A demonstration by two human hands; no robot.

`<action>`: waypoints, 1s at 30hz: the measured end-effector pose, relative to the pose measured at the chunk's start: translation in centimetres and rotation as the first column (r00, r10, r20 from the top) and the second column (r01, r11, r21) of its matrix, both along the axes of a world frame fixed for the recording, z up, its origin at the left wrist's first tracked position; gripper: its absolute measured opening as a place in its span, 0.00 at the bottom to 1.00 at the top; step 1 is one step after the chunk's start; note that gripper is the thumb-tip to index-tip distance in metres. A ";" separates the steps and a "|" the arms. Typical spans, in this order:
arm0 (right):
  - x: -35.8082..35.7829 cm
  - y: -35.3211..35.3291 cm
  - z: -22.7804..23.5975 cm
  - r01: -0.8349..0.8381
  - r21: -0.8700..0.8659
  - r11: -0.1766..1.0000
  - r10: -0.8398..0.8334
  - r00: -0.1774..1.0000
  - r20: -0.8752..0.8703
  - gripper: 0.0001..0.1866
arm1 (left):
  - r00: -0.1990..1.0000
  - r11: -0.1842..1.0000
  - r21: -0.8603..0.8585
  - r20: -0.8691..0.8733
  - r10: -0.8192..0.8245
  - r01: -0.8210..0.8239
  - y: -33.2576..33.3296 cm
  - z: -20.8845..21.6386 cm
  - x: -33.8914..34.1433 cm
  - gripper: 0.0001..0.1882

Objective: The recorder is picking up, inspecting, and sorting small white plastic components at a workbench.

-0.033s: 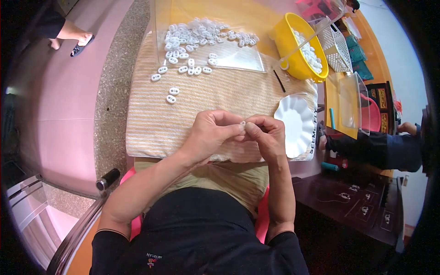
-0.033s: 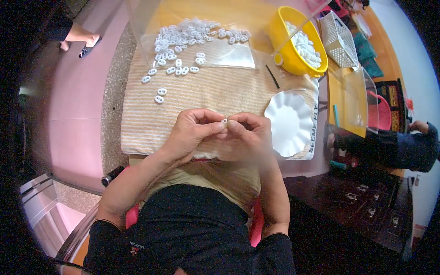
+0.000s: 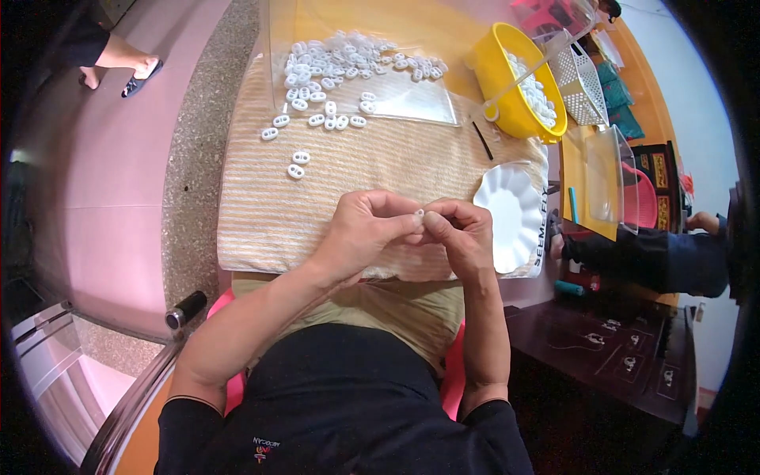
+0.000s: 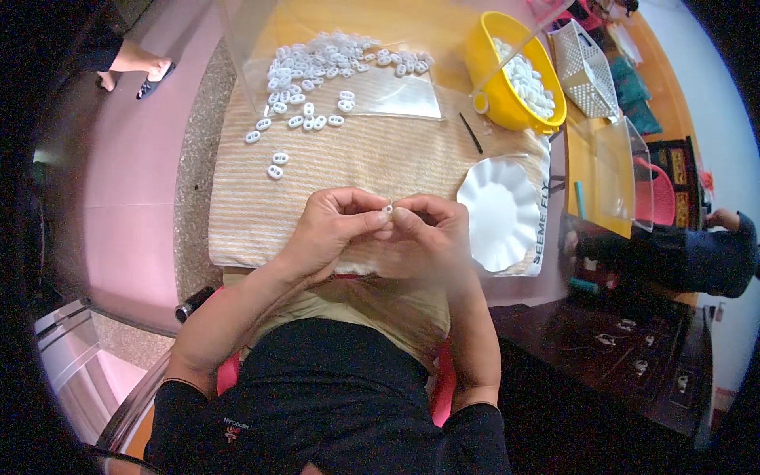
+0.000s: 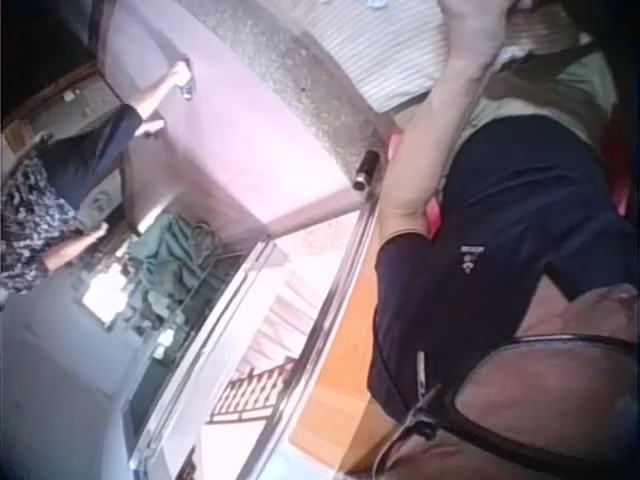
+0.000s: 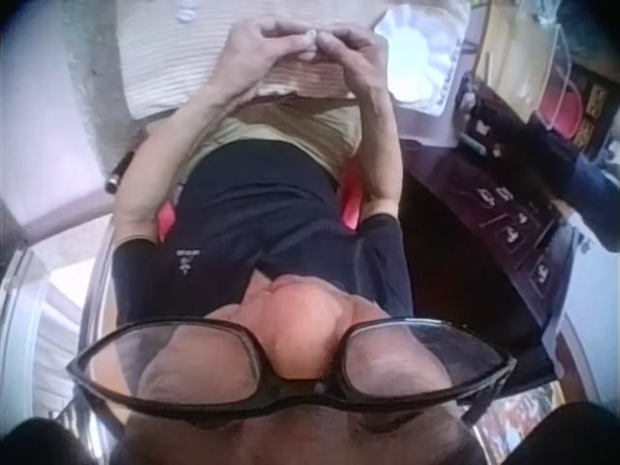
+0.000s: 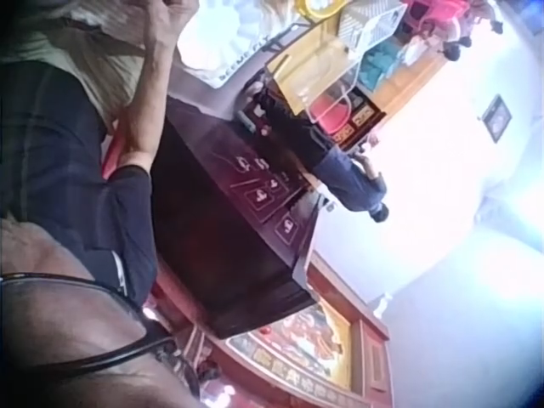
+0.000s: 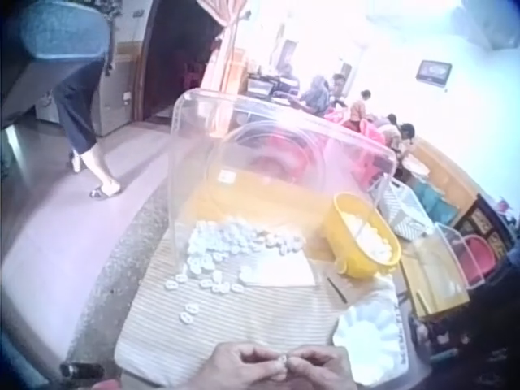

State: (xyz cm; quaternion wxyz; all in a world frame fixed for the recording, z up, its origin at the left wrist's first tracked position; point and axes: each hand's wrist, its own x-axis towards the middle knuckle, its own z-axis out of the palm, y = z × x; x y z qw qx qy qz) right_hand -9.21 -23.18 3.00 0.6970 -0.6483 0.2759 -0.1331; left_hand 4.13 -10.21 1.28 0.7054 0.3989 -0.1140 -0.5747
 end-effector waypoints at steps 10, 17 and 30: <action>0.6 -0.1 1.2 0.000 -0.037 0.999 0.000 1.000 -0.007 0.04 | 0.993 1.000 -0.015 -0.116 -0.003 0.001 0.1 0.3 0.6 0.08; 1.9 -1.6 2.2 -0.057 -0.194 0.979 0.053 0.998 -0.028 0.05 | 0.979 0.999 -0.005 -0.200 0.040 -0.042 0.1 0.7 1.4 0.07; 14.0 -5.7 0.0 -0.319 -0.797 0.513 0.181 0.948 -0.262 0.13 | 0.946 0.979 -0.027 -0.266 0.186 -0.200 0.5 1.2 3.2 0.07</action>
